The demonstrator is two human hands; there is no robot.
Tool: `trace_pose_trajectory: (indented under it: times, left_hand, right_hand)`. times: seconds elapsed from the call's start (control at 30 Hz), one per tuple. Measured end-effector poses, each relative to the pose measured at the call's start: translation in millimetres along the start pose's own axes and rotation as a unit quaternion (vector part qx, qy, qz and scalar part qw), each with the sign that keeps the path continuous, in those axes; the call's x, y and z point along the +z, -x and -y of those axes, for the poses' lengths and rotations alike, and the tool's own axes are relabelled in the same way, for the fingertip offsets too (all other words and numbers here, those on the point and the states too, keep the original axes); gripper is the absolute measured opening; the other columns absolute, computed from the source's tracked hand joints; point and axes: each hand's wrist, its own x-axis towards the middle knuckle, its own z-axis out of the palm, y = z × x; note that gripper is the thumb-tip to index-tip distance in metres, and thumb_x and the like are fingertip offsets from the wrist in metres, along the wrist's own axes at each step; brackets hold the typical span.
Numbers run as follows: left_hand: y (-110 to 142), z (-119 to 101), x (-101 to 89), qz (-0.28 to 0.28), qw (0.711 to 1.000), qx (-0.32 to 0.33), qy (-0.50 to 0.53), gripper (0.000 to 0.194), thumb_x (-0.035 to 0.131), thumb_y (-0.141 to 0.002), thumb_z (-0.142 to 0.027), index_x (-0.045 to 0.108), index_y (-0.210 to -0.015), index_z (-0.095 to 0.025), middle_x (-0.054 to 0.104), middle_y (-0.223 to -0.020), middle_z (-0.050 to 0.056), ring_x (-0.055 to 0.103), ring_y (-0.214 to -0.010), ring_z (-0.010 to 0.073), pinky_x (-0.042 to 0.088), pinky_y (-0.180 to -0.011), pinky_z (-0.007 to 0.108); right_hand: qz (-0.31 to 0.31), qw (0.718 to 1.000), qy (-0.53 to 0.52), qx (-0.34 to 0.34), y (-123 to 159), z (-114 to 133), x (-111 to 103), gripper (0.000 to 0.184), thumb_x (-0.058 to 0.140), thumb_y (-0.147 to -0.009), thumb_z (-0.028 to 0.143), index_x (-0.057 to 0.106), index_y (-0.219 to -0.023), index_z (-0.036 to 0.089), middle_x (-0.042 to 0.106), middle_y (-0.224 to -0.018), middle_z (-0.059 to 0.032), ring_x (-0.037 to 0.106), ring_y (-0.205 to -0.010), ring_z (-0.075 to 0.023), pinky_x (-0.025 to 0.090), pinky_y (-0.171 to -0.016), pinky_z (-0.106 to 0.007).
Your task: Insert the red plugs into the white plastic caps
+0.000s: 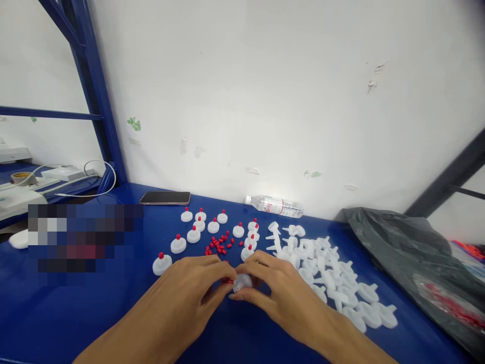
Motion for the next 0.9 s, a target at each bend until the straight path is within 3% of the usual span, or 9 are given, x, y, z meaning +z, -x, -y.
trace_pose_trajectory:
  times: [0.1, 0.3, 0.47, 0.63, 0.9]
  left_hand:
    - [0, 1, 1.4, 0.014, 1.000, 0.027, 0.000, 0.031, 0.044, -0.099, -0.025, 0.074, -0.097, -0.027, 0.073, -0.095, 0.000, 0.066, -0.082, 0.0151, 0.046, -0.074, 0.024]
    - [0, 3, 4.0, 0.042, 0.998, 0.043, 0.008, 0.027, 0.049, -0.100, -0.023, 0.075, -0.099, -0.029, 0.072, -0.095, -0.002, 0.067, -0.085, 0.0139, 0.046, -0.076, 0.023]
    - [0, 1, 5.9, 0.027, 0.998, 0.042, -0.023, 0.030, 0.047, -0.099, -0.021, 0.076, -0.097, -0.028, 0.072, -0.093, 0.001, 0.068, -0.081, 0.0151, 0.047, -0.074, 0.024]
    - [2, -7, 4.0, -0.020, 0.999, 0.032, -0.027, 0.029, 0.049, -0.096, -0.020, 0.076, -0.094, -0.028, 0.073, -0.091, 0.001, 0.068, -0.076, 0.0146, 0.050, -0.073, 0.023]
    - [2, -2, 17.8, -0.046, 0.996, 0.034, -0.061, 0.030, 0.045, -0.096, -0.017, 0.075, -0.095, -0.024, 0.074, -0.092, 0.004, 0.070, -0.082, 0.0175, 0.051, -0.071, 0.024]
  right_hand:
    - [-0.013, 1.000, -0.007, 0.003, 0, -1, 1, 0.014, 0.068, -0.093, 0.040, 0.069, -0.099, 0.027, 0.066, -0.096, 0.0032, 0.063, -0.083, -0.0134, 0.047, -0.075, -0.026]
    - [0.009, 0.998, -0.031, 0.060, 1, 0, 3, 0.019, 0.068, -0.091, 0.044, 0.068, -0.102, 0.029, 0.070, -0.081, 0.0054, 0.062, -0.068, -0.0130, 0.044, -0.064, -0.025]
    - [0.008, 0.997, -0.028, 0.068, 1, 2, 1, 0.020, 0.066, -0.092, 0.046, 0.068, -0.101, 0.028, 0.067, -0.075, 0.0052, 0.060, -0.065, -0.0131, 0.045, -0.063, -0.025]
    - [-0.016, 0.999, -0.013, 0.027, -1, 1, -1, 0.024, 0.076, -0.085, 0.042, 0.070, -0.104, 0.030, 0.070, -0.091, 0.0029, 0.063, -0.079, -0.0155, 0.047, -0.073, -0.028]
    - [-0.059, 0.998, 0.030, 0.016, 1, -4, 5, 0.027, 0.073, -0.086, 0.047, 0.070, -0.105, 0.027, 0.066, -0.085, 0.0014, 0.062, -0.072, -0.0153, 0.047, -0.069, -0.027]
